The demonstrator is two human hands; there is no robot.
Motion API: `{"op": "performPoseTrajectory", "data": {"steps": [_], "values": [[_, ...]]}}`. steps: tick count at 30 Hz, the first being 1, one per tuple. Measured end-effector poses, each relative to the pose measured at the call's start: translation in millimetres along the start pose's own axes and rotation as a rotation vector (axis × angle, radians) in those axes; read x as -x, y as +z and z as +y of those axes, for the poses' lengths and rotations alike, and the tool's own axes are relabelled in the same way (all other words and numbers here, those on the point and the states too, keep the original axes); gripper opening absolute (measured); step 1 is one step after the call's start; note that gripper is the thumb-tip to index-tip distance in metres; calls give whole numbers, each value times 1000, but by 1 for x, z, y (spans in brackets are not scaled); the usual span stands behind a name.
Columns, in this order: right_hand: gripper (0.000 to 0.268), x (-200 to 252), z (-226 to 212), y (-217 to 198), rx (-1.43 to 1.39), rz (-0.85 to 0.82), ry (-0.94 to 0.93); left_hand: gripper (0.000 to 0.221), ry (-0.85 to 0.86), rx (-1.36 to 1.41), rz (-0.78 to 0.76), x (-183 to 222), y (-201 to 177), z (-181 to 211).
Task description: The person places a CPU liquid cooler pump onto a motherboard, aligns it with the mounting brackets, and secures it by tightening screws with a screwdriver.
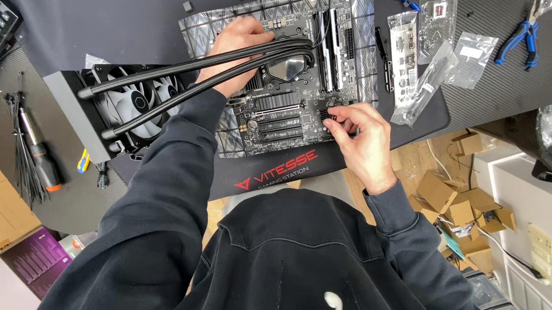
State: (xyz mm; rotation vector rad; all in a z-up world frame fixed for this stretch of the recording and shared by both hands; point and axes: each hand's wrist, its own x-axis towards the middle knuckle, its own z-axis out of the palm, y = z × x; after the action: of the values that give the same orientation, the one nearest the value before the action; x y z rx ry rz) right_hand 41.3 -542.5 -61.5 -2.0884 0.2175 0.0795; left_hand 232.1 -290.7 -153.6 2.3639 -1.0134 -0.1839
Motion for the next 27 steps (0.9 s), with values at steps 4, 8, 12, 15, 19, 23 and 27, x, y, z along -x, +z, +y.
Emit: {"op": "performPoseTrajectory", "data": {"steps": [4,8,12,15,19,23,27], "values": [[16,-4,-1,2,2,7,-14,43,33,-57,42,2,5,-3],[16,-6,-1,2,8,3,-15,58,-123,90,-28,-3,-19,21],[16,-8,-2,3,26,-5,0,70,-325,159,-45,-3,-38,40],[16,-9,-1,5,10,-11,16,56,-318,199,-45,0,-37,36],[17,-11,-1,5,43,-7,7,45,-271,213,-30,-1,-37,33],[17,-12,-1,6,33,8,-32,46,-272,168,-27,2,-28,29],[17,-16,1,9,71,18,-31,27,-306,189,-29,0,-23,28]]}}
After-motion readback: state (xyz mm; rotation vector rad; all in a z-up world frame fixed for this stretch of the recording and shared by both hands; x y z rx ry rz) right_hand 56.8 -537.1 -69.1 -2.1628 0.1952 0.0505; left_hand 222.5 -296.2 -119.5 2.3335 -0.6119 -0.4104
